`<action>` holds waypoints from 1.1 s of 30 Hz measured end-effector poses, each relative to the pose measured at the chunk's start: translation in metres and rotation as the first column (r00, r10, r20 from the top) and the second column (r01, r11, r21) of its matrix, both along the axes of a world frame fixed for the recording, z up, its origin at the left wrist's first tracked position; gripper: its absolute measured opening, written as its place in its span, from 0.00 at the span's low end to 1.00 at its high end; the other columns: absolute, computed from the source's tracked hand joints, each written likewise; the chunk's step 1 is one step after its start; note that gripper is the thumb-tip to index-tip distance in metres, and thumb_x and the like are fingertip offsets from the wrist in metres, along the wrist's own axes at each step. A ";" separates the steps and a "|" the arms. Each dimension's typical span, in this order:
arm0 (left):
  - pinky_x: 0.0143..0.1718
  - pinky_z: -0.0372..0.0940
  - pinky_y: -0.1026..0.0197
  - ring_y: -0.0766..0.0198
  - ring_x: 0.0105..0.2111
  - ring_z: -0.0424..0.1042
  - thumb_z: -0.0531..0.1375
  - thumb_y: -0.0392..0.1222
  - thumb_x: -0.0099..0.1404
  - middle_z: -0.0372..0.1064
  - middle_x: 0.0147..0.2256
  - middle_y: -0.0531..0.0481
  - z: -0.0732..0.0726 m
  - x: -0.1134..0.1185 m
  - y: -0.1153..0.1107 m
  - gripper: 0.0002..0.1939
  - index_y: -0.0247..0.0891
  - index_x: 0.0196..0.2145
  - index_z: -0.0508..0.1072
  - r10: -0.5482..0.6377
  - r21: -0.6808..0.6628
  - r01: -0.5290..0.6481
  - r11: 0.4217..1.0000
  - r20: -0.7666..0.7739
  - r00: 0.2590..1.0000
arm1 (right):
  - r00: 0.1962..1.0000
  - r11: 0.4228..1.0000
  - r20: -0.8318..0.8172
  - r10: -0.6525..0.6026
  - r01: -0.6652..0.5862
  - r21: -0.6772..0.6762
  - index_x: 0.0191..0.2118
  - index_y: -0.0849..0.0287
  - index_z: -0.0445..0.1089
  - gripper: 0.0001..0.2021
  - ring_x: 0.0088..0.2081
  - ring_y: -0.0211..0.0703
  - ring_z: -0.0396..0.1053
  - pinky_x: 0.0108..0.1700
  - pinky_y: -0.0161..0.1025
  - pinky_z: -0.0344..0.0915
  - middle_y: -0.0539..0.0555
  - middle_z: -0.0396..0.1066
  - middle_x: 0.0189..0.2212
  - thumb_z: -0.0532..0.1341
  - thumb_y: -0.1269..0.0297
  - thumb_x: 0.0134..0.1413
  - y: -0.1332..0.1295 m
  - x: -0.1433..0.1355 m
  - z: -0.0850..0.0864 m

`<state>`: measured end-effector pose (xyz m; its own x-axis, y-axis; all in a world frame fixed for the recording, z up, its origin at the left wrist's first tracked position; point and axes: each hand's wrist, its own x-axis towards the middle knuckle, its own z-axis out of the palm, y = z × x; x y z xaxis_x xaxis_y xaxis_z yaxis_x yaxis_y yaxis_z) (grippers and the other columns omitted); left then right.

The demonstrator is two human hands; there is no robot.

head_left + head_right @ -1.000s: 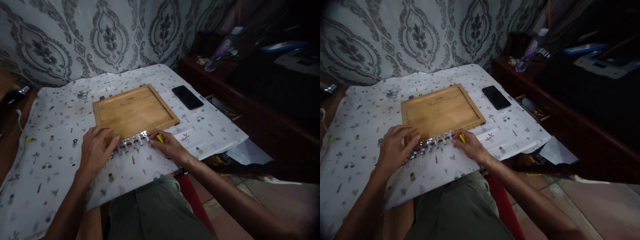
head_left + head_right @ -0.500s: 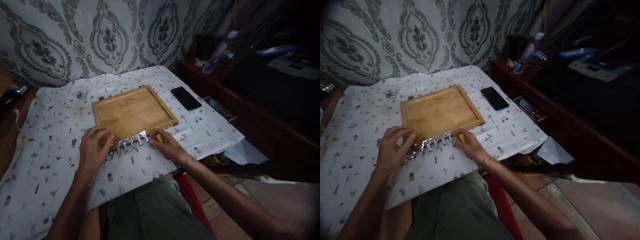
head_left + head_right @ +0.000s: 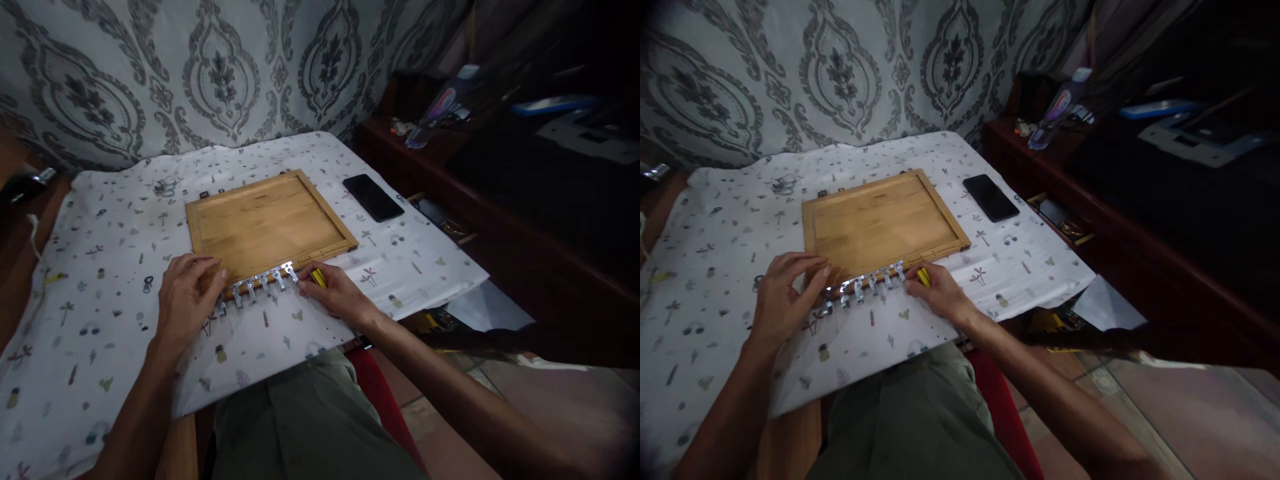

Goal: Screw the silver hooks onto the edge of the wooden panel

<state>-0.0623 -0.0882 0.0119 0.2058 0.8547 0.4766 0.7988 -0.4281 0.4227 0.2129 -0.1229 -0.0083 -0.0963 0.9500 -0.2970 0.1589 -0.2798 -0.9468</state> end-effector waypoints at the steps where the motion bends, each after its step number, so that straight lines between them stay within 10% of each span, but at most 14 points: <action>1: 0.51 0.67 0.43 0.50 0.47 0.71 0.57 0.52 0.69 0.75 0.41 0.45 -0.001 0.000 0.000 0.16 0.40 0.40 0.78 0.001 0.005 -0.001 1.000 0.004 1.000 | 1.000 1.000 0.002 0.003 -0.003 -0.001 0.35 0.57 0.68 0.09 0.20 0.31 0.51 0.22 0.33 0.47 0.46 0.65 0.23 0.64 0.59 0.50 0.000 0.000 0.000; 33: 0.51 0.65 0.47 0.53 0.44 0.71 0.57 0.49 0.68 0.75 0.40 0.45 -0.003 -0.006 0.002 0.14 0.39 0.39 0.80 0.007 0.002 -0.007 1.000 0.107 0.994 | 1.000 0.999 -0.005 -0.028 0.028 -0.026 0.42 0.57 0.68 0.15 0.15 0.27 0.47 0.15 0.31 0.41 0.46 0.68 0.24 0.64 0.55 0.51 -0.001 -0.002 0.007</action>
<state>-0.0681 -0.0862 0.0092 0.1478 0.8545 0.4979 0.7523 -0.4239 0.5043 0.2111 -0.1237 -0.0016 -0.0717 0.9444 -0.3209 0.1457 -0.3084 -0.9400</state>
